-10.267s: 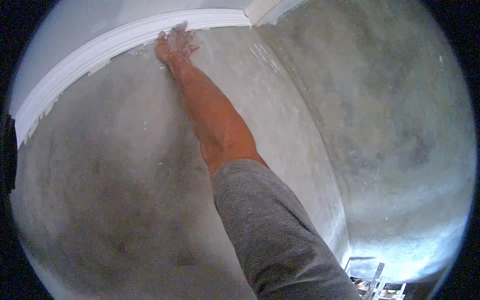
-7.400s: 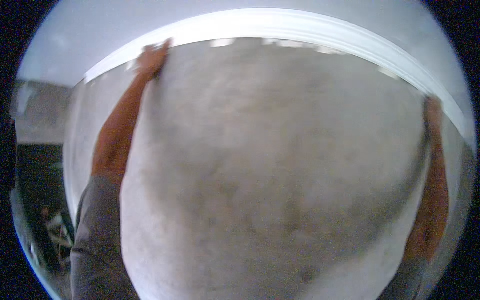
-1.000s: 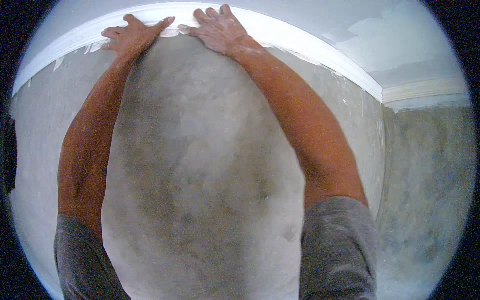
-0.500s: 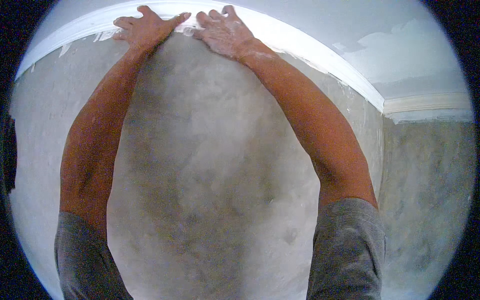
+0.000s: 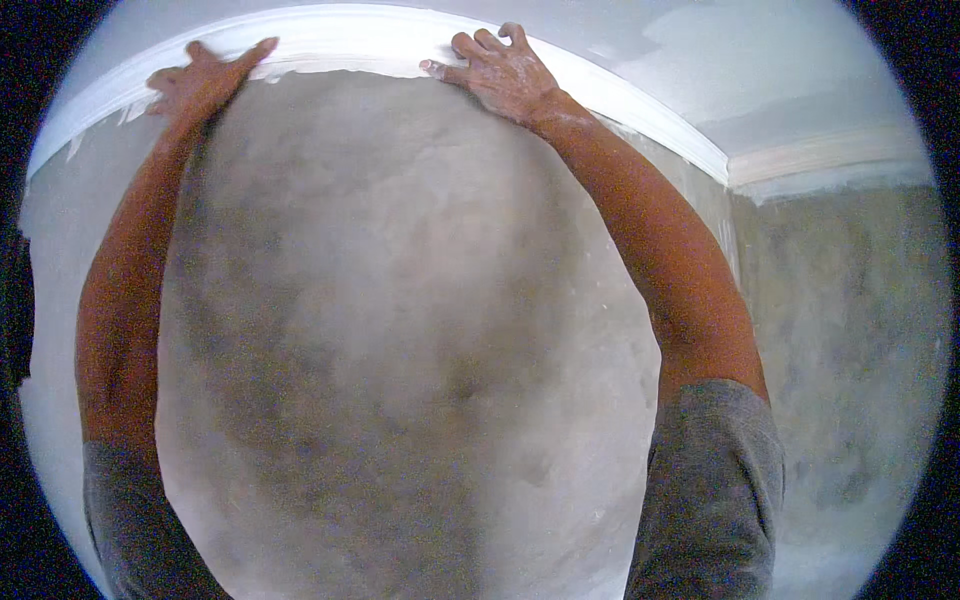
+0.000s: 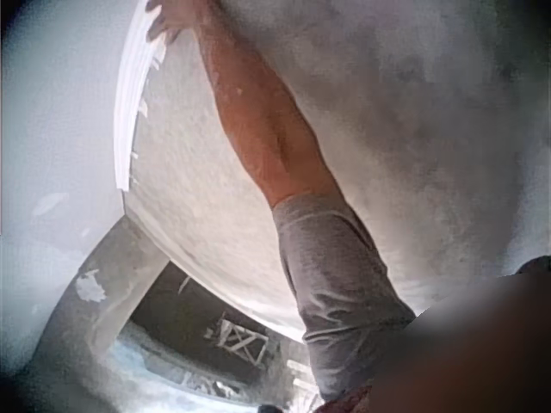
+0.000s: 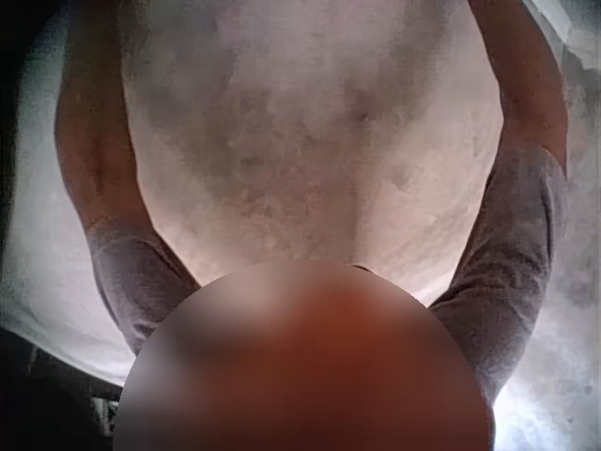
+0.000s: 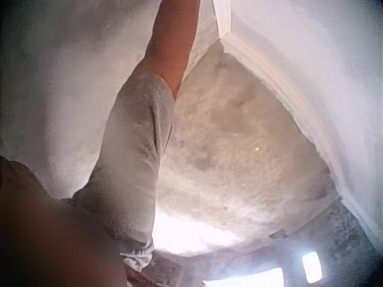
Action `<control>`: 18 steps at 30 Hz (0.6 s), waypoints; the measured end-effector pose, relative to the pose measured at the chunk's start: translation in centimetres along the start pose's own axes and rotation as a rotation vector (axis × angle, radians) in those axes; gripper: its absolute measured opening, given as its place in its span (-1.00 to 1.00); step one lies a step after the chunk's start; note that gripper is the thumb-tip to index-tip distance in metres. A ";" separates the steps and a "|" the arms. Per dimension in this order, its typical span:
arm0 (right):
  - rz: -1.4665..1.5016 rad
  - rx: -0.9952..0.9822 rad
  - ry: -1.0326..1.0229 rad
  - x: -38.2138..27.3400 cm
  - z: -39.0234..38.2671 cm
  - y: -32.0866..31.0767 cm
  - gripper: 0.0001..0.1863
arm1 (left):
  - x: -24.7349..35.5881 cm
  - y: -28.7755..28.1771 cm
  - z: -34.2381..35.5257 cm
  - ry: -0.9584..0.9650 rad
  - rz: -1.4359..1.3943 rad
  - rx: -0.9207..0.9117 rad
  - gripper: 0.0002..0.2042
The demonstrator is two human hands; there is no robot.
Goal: Applying plaster adhesive to decorative crown molding and installing it along a ceiling joint.
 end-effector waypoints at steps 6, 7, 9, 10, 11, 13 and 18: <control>-0.032 -0.169 0.029 3.2 -8.0 5.2 -0.39 | 0.3 0.9 0.6 0.004 0.021 -0.009 0.22; -0.062 -0.122 0.024 3.7 -9.5 6.3 -0.39 | 0.0 0.9 0.7 0.010 0.030 0.022 0.22; -0.084 -0.162 0.022 5.0 -12.6 8.6 -0.40 | -0.6 0.8 1.3 -0.008 0.007 0.003 0.23; -0.111 -0.200 0.017 5.6 -14.0 9.7 -0.41 | -0.9 0.9 1.7 -0.030 -0.020 -0.014 0.24; -0.098 -0.242 0.001 6.0 -15.7 10.7 -0.41 | -1.1 1.1 1.9 -0.025 -0.020 -0.017 0.24; -0.143 -0.367 -0.017 7.1 -18.2 12.5 -0.42 | -1.9 1.1 2.5 -0.069 0.056 -0.002 0.23; -0.133 -0.420 0.120 8.8 -24.5 15.8 -0.44 | -1.5 0.7 2.4 -0.137 0.086 -0.039 0.23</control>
Point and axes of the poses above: each hand's wrist, its own z-axis towards the middle knuckle, its own y-axis out of the palm, x = y × z, the point moved 4 cm from there along z, towards the middle knuckle, and after that the axes turned 15 degrees about -z, right-handed, at the moved point
